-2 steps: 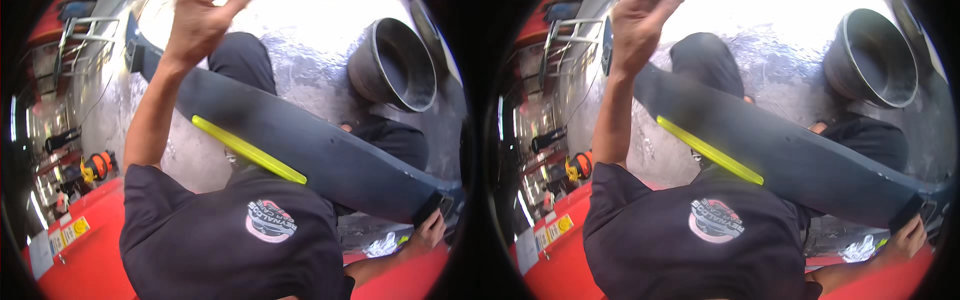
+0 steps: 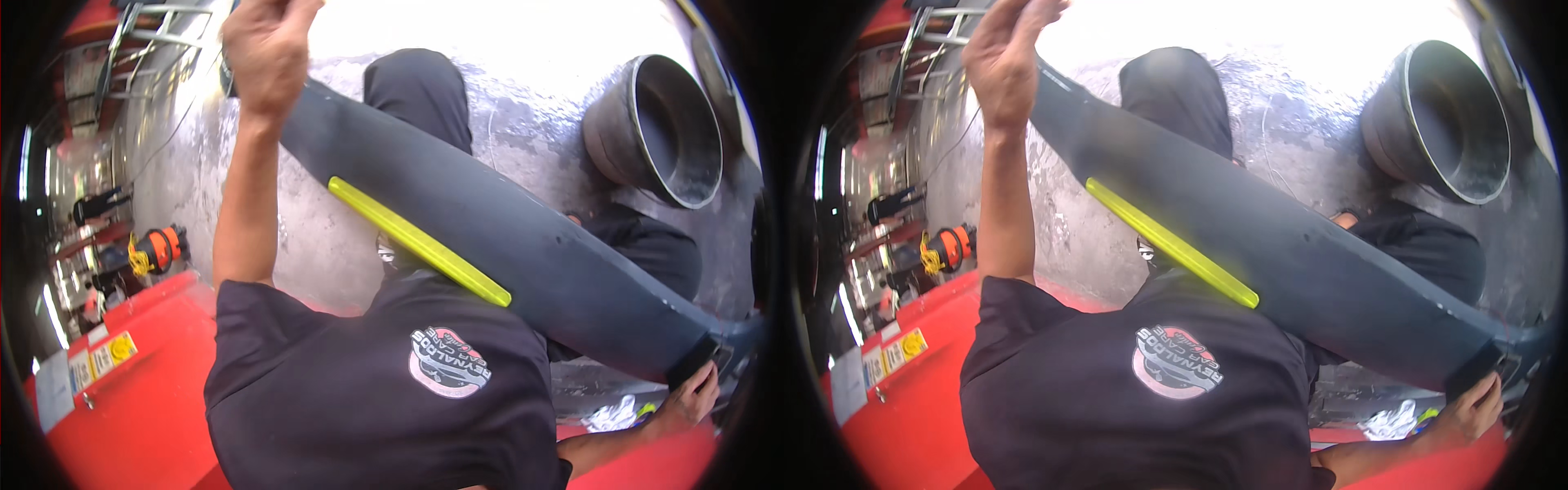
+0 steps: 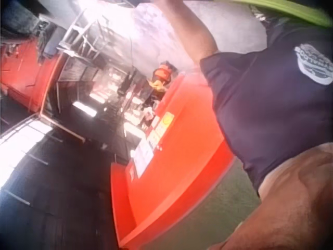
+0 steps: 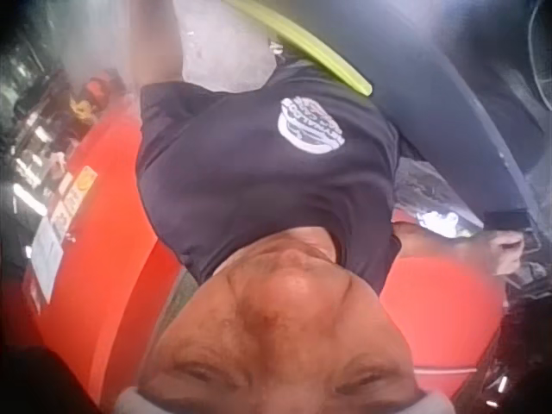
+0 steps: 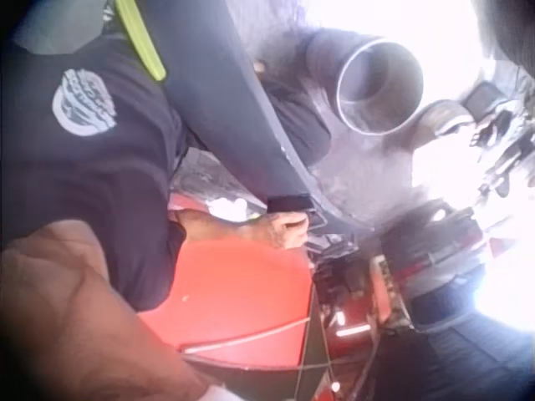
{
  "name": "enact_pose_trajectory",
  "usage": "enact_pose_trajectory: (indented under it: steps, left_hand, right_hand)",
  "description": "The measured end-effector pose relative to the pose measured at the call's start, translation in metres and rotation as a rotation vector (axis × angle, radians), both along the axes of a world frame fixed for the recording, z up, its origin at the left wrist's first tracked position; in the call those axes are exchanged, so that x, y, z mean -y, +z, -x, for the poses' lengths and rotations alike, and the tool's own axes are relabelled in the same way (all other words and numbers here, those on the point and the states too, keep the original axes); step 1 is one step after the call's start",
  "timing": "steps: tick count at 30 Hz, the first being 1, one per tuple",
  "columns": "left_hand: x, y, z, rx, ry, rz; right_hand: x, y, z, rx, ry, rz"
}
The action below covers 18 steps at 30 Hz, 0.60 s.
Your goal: The person uses a utility knife to scrape and clean the edges of a hole in a black plastic part. They then insert a metal wire through the hole and bend it to secure it in place.
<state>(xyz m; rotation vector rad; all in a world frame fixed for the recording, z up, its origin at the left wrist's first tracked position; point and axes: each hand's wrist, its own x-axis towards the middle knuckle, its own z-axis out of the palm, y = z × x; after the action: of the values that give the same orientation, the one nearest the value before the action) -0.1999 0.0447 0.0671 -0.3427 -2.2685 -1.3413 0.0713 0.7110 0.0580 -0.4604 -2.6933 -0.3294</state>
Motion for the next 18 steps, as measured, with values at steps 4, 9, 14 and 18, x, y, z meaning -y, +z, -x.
enact_pose_trajectory:
  steps: [4,9,14,18]
  left_hand:
    - [0.115,-0.048,-0.058,-0.095,0.548,-0.083]
    - [0.077,-0.079,-0.072,0.017,0.524,0.35]
    - [-0.074,-0.066,0.02,0.234,-0.339,0.429]
    - [-0.154,-0.198,0.094,0.586,-0.817,0.825]
  right_hand:
    - [0.005,0.005,0.024,-0.022,-0.053,0.001]
    - [-0.022,0.001,0.026,0.07,0.107,-0.222]
    - [0.008,0.001,0.05,-0.032,0.17,0.071]
    - [0.014,0.0,0.054,-0.041,0.211,0.094]
